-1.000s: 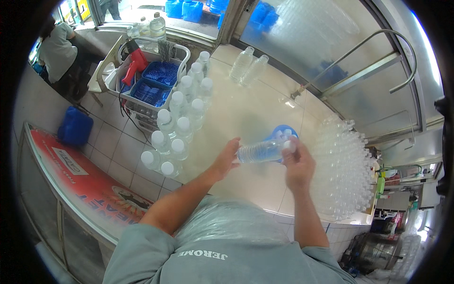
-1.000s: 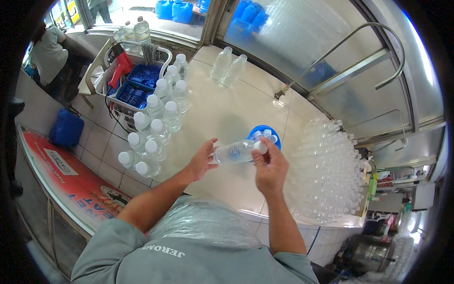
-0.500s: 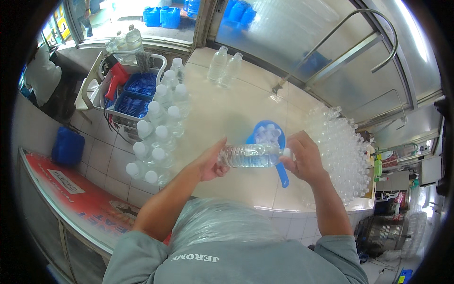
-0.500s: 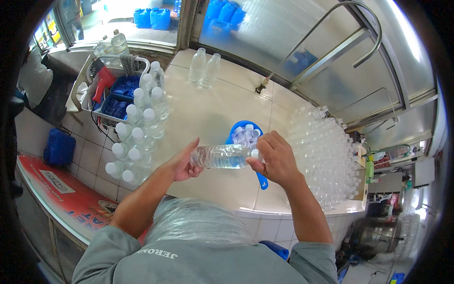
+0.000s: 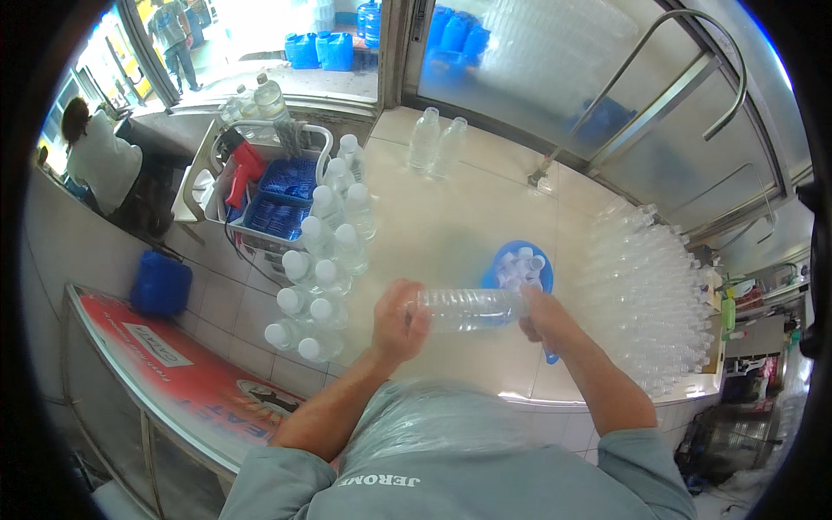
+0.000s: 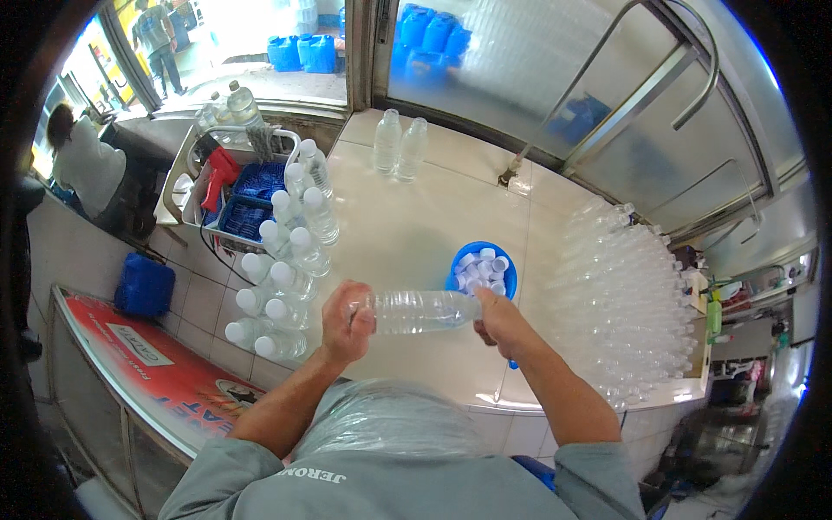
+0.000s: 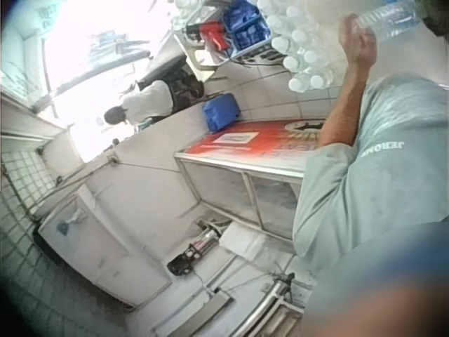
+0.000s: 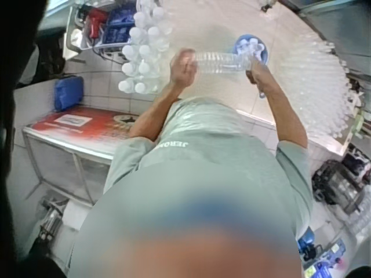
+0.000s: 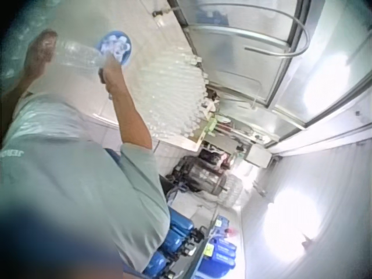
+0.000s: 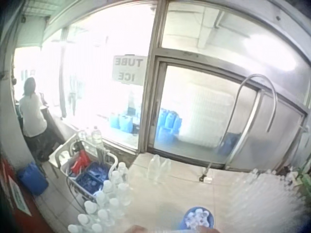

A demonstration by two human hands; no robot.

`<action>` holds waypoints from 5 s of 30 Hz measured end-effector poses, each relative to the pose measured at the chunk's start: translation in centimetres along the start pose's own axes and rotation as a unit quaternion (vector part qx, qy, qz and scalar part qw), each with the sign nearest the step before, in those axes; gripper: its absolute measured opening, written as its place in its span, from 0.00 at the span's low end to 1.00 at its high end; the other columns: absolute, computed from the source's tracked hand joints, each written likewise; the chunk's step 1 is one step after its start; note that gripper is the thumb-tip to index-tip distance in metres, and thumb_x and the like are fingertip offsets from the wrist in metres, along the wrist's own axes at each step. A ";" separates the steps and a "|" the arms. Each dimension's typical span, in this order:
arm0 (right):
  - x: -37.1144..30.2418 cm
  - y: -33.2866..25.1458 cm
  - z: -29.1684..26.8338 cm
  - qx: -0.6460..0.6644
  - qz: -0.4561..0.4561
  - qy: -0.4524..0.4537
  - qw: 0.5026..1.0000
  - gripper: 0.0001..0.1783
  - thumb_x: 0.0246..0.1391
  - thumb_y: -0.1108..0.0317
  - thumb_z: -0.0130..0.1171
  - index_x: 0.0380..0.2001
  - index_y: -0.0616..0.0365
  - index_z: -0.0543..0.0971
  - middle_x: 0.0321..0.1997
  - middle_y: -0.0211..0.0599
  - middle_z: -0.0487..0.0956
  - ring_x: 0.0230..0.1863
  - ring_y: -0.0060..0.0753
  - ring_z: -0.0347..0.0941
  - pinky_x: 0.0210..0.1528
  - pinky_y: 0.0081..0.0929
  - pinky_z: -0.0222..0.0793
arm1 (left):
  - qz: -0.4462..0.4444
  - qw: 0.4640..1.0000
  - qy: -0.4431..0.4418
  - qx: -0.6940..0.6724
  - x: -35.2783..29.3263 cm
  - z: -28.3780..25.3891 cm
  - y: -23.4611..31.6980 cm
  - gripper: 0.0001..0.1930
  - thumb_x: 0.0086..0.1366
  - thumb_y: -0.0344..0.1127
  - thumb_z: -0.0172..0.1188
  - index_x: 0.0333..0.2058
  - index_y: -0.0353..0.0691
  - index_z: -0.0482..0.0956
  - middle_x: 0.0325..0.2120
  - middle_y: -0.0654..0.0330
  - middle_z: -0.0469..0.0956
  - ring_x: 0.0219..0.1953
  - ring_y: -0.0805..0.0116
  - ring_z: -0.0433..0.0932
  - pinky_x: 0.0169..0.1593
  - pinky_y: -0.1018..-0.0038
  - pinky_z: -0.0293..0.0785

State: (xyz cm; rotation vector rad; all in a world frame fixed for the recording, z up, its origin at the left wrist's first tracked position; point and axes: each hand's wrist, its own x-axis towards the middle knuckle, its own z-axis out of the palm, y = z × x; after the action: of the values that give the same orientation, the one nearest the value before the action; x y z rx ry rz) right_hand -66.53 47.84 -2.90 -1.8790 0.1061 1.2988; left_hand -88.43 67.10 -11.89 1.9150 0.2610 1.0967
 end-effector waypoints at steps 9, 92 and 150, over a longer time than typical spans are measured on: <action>3.8 -6.9 5.3 -0.376 -0.496 0.161 0.766 0.22 0.68 0.50 0.58 0.34 0.60 0.76 0.31 0.48 0.81 0.28 0.52 0.78 0.32 0.44 0.75 | -0.359 0.925 0.106 -0.069 -3.9 5.8 -6.2 0.22 0.73 0.38 0.59 0.61 0.33 0.70 0.52 0.45 0.74 0.52 0.51 0.76 0.59 0.63 0.72; 5.6 0.7 -3.7 -0.420 -0.384 0.149 0.809 0.04 0.54 0.77 0.61 0.34 0.63 0.77 0.41 0.47 0.80 0.35 0.44 0.80 0.38 0.37 0.75 | -0.202 0.938 0.230 0.165 19.7 12.0 -14.4 0.22 0.66 0.41 0.67 0.55 0.38 0.77 0.41 0.47 0.83 0.43 0.45 0.83 0.46 0.54 0.79; -0.3 0.0 5.5 -0.370 -0.583 0.192 0.697 0.21 0.64 0.64 0.67 0.56 0.62 0.81 0.43 0.46 0.84 0.42 0.41 0.82 0.46 0.34 0.77 | -0.153 0.963 -0.211 0.065 -2.0 4.8 -2.9 0.44 0.61 0.55 0.73 0.70 0.43 0.65 0.62 0.47 0.72 0.64 0.46 0.72 0.67 0.55 0.66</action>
State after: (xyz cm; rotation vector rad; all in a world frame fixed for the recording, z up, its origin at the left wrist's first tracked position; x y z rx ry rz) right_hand -70.70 51.42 -3.32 -2.1136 -1.3719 -0.0241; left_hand -85.22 64.88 -16.32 2.0855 0.3810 0.4619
